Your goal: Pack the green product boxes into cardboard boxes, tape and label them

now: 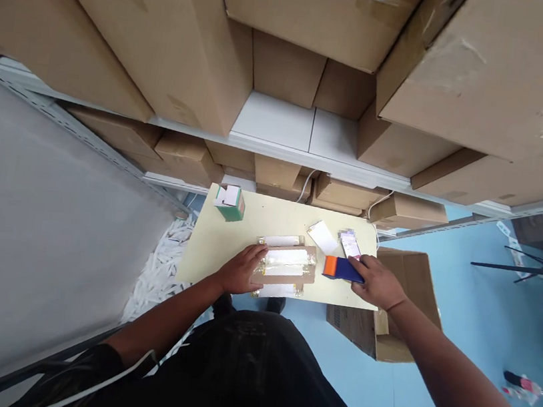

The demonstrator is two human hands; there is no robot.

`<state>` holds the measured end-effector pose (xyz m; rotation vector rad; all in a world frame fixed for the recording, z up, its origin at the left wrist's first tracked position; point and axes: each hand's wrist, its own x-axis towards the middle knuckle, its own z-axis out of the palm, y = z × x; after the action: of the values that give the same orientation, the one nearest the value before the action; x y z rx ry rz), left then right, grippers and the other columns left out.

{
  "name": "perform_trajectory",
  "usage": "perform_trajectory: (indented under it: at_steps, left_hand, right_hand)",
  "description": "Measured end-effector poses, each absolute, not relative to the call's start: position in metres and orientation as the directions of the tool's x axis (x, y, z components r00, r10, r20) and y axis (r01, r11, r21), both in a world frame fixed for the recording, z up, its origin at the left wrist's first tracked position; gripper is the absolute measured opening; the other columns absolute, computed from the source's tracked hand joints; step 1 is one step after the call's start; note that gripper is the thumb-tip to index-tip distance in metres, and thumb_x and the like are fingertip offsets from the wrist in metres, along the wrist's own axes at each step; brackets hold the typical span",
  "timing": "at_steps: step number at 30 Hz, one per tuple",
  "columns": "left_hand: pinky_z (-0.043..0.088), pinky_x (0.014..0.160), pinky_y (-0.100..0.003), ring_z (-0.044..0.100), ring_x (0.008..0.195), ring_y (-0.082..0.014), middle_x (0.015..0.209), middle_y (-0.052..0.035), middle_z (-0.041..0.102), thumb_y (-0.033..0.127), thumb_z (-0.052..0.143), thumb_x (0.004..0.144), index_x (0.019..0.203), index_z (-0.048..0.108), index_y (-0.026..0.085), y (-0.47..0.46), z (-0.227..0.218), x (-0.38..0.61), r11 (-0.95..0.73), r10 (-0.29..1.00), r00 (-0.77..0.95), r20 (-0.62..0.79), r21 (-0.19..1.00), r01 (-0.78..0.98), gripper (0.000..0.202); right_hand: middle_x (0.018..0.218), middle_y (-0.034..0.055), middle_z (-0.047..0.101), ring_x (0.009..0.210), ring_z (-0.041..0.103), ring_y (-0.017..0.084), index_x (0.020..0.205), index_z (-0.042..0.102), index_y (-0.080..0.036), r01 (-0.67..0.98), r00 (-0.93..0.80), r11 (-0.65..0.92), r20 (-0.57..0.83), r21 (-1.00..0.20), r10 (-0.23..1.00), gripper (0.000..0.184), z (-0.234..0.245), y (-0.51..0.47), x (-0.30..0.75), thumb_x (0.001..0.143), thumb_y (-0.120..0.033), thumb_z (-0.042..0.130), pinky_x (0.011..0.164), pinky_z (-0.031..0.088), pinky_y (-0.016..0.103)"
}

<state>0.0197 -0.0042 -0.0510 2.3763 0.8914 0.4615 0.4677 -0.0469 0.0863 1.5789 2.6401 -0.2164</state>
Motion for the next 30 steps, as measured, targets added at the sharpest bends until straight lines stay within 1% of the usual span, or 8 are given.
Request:
perform_trajectory:
  at_steps: [5,9,15,19,22,25,27,30]
  left_hand:
    - [0.033,0.124,-0.058,0.032,0.15,-0.0414,0.162,-0.0228,0.033,0.043,0.086,0.07,0.162,0.025,0.013,0.0,-0.049,0.024,-0.624,0.664,0.742,0.095,0.617,0.48,0.115]
    - [0.031,0.125,-0.058,0.031,0.151,-0.0417,0.163,-0.0213,0.033,0.04,0.087,0.068,0.162,0.026,0.017,0.002,-0.047,0.026,-0.582,0.674,0.736,0.065,0.661,0.474,0.115]
    - [0.03,0.125,-0.06,0.028,0.154,-0.041,0.165,-0.0201,0.031,0.042,0.087,0.07,0.163,0.026,0.02,0.002,-0.046,0.023,-0.543,0.684,0.728,0.041,0.696,0.47,0.113]
    - [0.029,0.126,-0.058,0.022,0.157,-0.0401,0.169,-0.0196,0.024,0.055,0.085,0.073,0.164,0.024,0.02,0.002,-0.047,0.017,-0.511,0.688,0.725,-0.004,0.707,0.489,0.115]
    - [0.027,0.127,-0.055,0.022,0.158,-0.036,0.169,-0.0173,0.026,0.057,0.069,0.089,0.162,0.031,0.021,0.001,-0.045,0.015,-0.491,0.693,0.721,0.007,0.737,0.465,0.09]
    - [0.027,0.128,-0.051,0.026,0.157,-0.0288,0.167,-0.0133,0.033,0.044,0.047,0.103,0.157,0.041,0.022,0.001,-0.043,0.022,-0.406,0.82,0.57,0.053,0.756,0.513,0.058]
    - [0.028,0.127,-0.051,0.03,0.155,-0.029,0.165,-0.0135,0.036,0.043,0.047,0.102,0.156,0.041,0.021,0.001,-0.042,0.029,-0.276,0.917,0.399,0.02,0.755,0.595,0.058]
    - [0.04,0.119,-0.051,0.046,0.145,-0.0332,0.158,-0.0181,0.046,0.05,0.051,0.099,0.154,0.044,0.016,0.001,-0.041,0.038,-0.029,0.95,0.249,-0.189,0.74,0.672,0.064]
  right_hand:
    - [0.116,0.0178,0.064,0.102,0.061,0.031,0.143,0.06,-0.015,0.872,-0.483,0.488,-0.227,-0.033,0.846,0.057,0.063,-0.039,0.497,0.089,-0.033,0.059,0.089,0.052,0.043]
    - [0.118,0.0179,0.065,0.104,0.06,0.032,0.141,0.061,-0.015,0.9,-0.435,0.421,-0.295,-0.112,0.851,0.06,0.021,-0.027,0.477,0.085,-0.033,0.065,0.092,0.05,0.044]
    - [0.11,0.0103,0.068,0.092,0.065,0.025,0.128,0.069,-0.018,0.917,-0.245,0.048,-0.463,-0.397,0.852,0.056,-0.043,-0.046,0.445,0.073,-0.026,0.072,0.089,0.051,0.038]
    - [0.11,0.0108,0.069,0.094,0.068,0.026,0.128,0.068,-0.017,0.898,-0.086,-0.145,-0.488,-0.416,0.869,0.053,-0.071,-0.082,0.439,0.077,-0.031,0.069,0.088,0.053,0.039]
    - [0.119,0.0121,0.07,0.105,0.069,0.03,0.13,0.067,-0.019,0.791,0.15,-0.402,-0.491,-0.461,0.858,0.057,-0.085,-0.103,0.447,0.076,-0.036,0.069,0.093,0.053,0.041]
    - [0.118,0.0118,0.073,0.105,0.071,0.031,0.13,0.068,-0.019,0.607,0.343,-0.612,-0.527,-0.507,0.777,0.059,-0.096,-0.109,0.453,0.076,-0.043,0.069,0.092,0.054,0.042]
    - [0.113,0.0111,0.075,0.102,0.072,0.032,0.128,0.069,-0.02,0.541,0.422,-0.673,-0.53,-0.504,0.736,0.058,-0.1,-0.106,0.452,0.079,-0.049,0.065,0.089,0.056,0.042]
    - [0.112,0.0125,0.075,0.105,0.07,0.032,0.117,0.075,-0.022,0.636,0.443,-0.632,-0.461,-0.443,0.769,0.048,-0.1,-0.095,0.445,0.081,-0.052,0.061,0.089,0.055,0.042]
